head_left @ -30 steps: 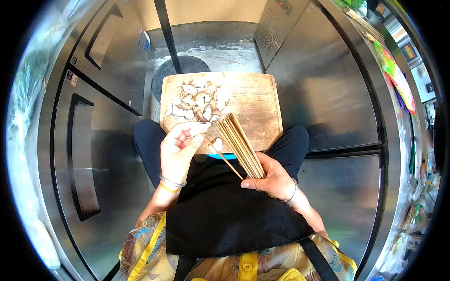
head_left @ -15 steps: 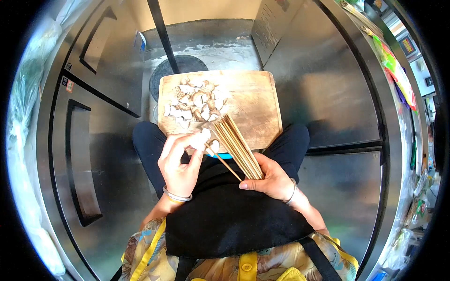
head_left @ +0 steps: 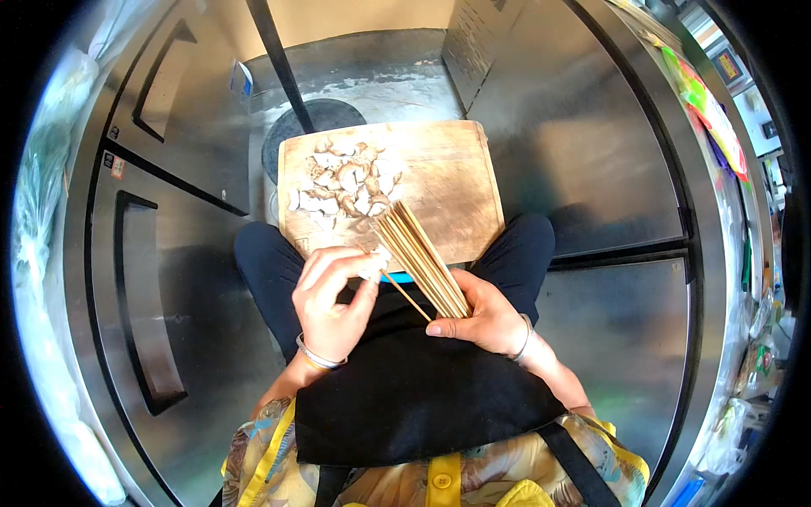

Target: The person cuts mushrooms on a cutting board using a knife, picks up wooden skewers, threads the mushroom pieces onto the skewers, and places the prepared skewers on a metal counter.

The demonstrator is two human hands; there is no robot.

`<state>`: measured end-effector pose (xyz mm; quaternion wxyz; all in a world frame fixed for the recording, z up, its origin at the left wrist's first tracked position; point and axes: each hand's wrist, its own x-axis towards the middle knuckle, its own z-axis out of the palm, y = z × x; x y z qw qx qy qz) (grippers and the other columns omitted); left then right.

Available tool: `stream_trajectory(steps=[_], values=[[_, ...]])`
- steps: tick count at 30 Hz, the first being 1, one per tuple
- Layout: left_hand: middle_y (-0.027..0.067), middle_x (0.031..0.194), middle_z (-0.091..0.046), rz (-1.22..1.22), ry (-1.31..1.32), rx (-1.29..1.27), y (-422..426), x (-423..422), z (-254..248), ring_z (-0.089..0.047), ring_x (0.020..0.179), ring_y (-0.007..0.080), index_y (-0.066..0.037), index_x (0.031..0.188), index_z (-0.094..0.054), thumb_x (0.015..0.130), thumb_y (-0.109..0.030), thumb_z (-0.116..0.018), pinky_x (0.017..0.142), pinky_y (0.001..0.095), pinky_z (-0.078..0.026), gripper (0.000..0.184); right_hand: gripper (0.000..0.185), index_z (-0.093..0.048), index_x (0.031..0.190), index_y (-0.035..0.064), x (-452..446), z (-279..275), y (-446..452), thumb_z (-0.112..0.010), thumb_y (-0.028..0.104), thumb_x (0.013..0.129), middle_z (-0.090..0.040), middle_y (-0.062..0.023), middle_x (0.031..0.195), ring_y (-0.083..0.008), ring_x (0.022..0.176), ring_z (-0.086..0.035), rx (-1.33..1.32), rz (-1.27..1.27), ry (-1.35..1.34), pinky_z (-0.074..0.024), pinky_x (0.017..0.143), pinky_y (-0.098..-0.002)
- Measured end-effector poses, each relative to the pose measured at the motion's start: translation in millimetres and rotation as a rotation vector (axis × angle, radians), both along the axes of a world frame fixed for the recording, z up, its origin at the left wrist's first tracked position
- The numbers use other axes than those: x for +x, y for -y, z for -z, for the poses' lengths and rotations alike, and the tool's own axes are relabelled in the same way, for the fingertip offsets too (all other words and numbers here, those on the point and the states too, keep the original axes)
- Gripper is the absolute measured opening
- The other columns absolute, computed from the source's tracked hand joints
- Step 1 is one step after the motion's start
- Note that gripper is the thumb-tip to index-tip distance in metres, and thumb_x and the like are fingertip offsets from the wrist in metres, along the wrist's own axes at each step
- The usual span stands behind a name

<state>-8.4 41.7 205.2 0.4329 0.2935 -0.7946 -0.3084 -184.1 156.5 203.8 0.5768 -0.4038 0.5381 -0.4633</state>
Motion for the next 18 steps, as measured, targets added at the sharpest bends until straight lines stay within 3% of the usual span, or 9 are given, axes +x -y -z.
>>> stream_trajectory(steps=[4,6,7,9,11,13,14,18], values=[[0.0118,0.083,-0.060,0.056,0.061,0.031,1.5,-9.5,10.4,-0.059,0.078,0.0228,0.000,0.088,-0.062,0.066,0.007,-0.067,0.072,0.0283,-0.047,0.023,0.051,-0.048,0.113,-0.0009,-4.0,4.9,-0.6,-0.076,0.007,0.072,-0.054,0.0012,0.093,-0.0057,0.085,-0.048,-0.005,0.031,-0.033,-0.0431,0.074,-0.0223],[0.0123,0.084,-0.060,0.092,0.074,0.120,8.3,-16.9,30.1,-0.059,0.079,0.0250,-0.001,0.088,-0.062,0.068,0.005,-0.067,0.073,0.0290,-0.046,0.022,0.047,-0.050,0.106,-0.0004,-9.7,4.3,0.6,-0.076,0.018,0.071,-0.060,-0.0125,0.084,-0.0152,0.077,-0.055,0.080,0.042,-0.441,-0.0453,0.071,-0.0308],[0.0113,0.085,-0.059,0.121,0.116,0.167,12.5,-19.8,37.6,-0.060,0.080,0.0208,0.000,0.089,-0.061,0.070,0.005,-0.066,0.073,0.0275,-0.048,0.020,0.047,-0.050,0.106,-0.0004,-10.3,6.0,1.4,-0.076,0.018,0.071,-0.060,-0.0125,0.084,-0.0152,0.077,-0.055,0.074,0.037,-0.442,-0.0453,0.071,-0.0308],[0.0111,0.083,-0.059,0.186,-0.097,0.415,14.5,-30.7,68.9,-0.060,0.075,0.0253,-0.001,0.087,-0.061,0.070,0.002,-0.066,0.064,0.0294,-0.047,0.018,0.042,-0.050,0.101,0.0001,-11.4,9.7,2.3,-0.074,0.020,0.073,-0.057,-0.0165,0.076,-0.0198,0.068,-0.057,-0.024,0.089,-0.552,-0.0453,0.064,-0.0353],[0.0108,0.079,-0.056,0.195,0.015,0.383,17.7,-34.5,91.1,-0.061,0.073,0.0218,0.001,0.086,-0.058,0.072,0.004,-0.064,0.067,0.0272,-0.051,0.016,0.032,-0.051,0.099,0.0001,-13.0,3.2,1.0,-0.069,0.016,0.077,-0.058,-0.0118,0.076,-0.0179,0.066,-0.057,0.020,0.054,-0.496,-0.0459,0.061,-0.0322],[0.0109,0.080,-0.054,0.220,0.017,0.358,11.5,-40.2,67.4,-0.060,0.073,0.0219,0.001,0.088,-0.057,0.073,0.005,-0.063,0.070,0.0276,-0.052,0.016,0.023,-0.052,0.097,0.0007,-14.8,-13.3,0.2,-0.064,0.012,0.081,-0.058,-0.0067,0.076,-0.0135,0.062,-0.056,0.229,-0.034,0.275,-0.0453,0.057,-0.0262],[0.0109,0.082,-0.055,0.211,0.026,0.324,10.5,-40.3,71.0,-0.061,0.076,0.0217,0.001,0.090,-0.058,0.074,0.004,-0.062,0.069,0.0278,-0.052,0.016,0.019,-0.053,0.098,0.0009,-18.1,-13.8,-1.2,-0.061,0.007,0.083,-0.057,-0.0036,0.079,-0.0097,0.061,-0.054,0.161,-0.101,0.454,-0.0443,0.056,-0.0210],[0.0082,0.088,-0.057,0.314,-0.019,0.527,18.9,-33.7,84.2,-0.060,0.079,0.0168,-0.002,0.096,-0.060,0.078,-0.001,-0.062,0.070,0.0262,-0.051,0.018,0.015,-0.054,0.088,-0.0021,-20.4,3.6,-0.9,-0.061,0.009,0.080,-0.056,-0.0069,0.079,-0.0113,0.067,-0.054,0.202,-0.027,0.503,-0.0431,0.059,-0.0231]])
